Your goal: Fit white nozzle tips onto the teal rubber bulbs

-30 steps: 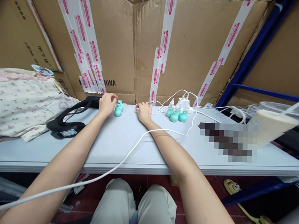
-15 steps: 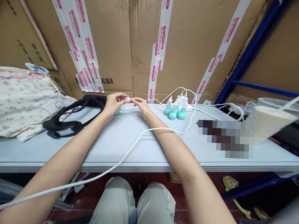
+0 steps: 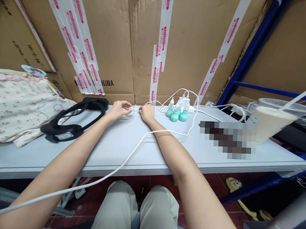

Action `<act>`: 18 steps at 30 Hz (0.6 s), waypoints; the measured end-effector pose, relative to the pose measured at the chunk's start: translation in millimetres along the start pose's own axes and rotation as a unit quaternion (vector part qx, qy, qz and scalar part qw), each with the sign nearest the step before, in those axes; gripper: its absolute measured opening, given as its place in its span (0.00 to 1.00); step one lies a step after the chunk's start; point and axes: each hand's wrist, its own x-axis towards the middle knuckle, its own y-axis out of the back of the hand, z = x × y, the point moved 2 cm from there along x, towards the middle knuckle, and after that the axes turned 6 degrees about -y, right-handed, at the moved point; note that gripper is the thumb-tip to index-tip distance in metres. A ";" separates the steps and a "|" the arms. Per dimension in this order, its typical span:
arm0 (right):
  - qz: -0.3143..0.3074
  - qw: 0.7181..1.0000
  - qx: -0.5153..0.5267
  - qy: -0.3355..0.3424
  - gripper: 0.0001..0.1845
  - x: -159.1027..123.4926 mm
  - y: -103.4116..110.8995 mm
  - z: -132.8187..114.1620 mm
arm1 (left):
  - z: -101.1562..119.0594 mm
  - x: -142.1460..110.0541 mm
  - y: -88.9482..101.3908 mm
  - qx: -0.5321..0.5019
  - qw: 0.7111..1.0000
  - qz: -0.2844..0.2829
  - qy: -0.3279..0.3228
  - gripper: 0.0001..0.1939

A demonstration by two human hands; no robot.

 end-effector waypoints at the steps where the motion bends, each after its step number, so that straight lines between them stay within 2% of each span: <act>1: -0.002 1.000 -0.007 0.006 0.11 -0.4 -0.7 -0.6 | -0.3 -0.3 -1.6 0.019 1.000 -0.009 -0.010 0.11; 5: 0.013 1.000 0.003 0.021 0.08 -0.6 1.0 -0.2 | -2.6 -2.2 -4.9 0.098 0.994 -0.046 -0.033 0.10; 8: 0.026 0.993 0.113 -0.013 0.07 3.2 6.1 4.0 | -5.0 -3.6 -6.4 0.123 0.990 -0.063 -0.043 0.12; 10: 0.007 0.975 0.222 -0.017 0.08 7.4 9.2 6.4 | -6.8 -4.4 -7.7 0.118 0.990 -0.070 -0.043 0.13; 13: -0.073 0.929 0.361 0.033 0.09 11.8 10.6 6.0 | -9.4 -4.6 -8.5 0.121 0.990 -0.058 -0.031 0.13; 15: -0.109 0.905 0.407 0.062 0.11 12.5 9.6 4.5 | -9.9 -4.4 -7.7 0.132 0.990 -0.038 -0.027 0.14; 18: -0.105 0.902 0.414 0.065 0.13 13.0 6.2 3.3 | -8.2 -4.1 -5.9 0.140 0.989 -0.013 -0.036 0.14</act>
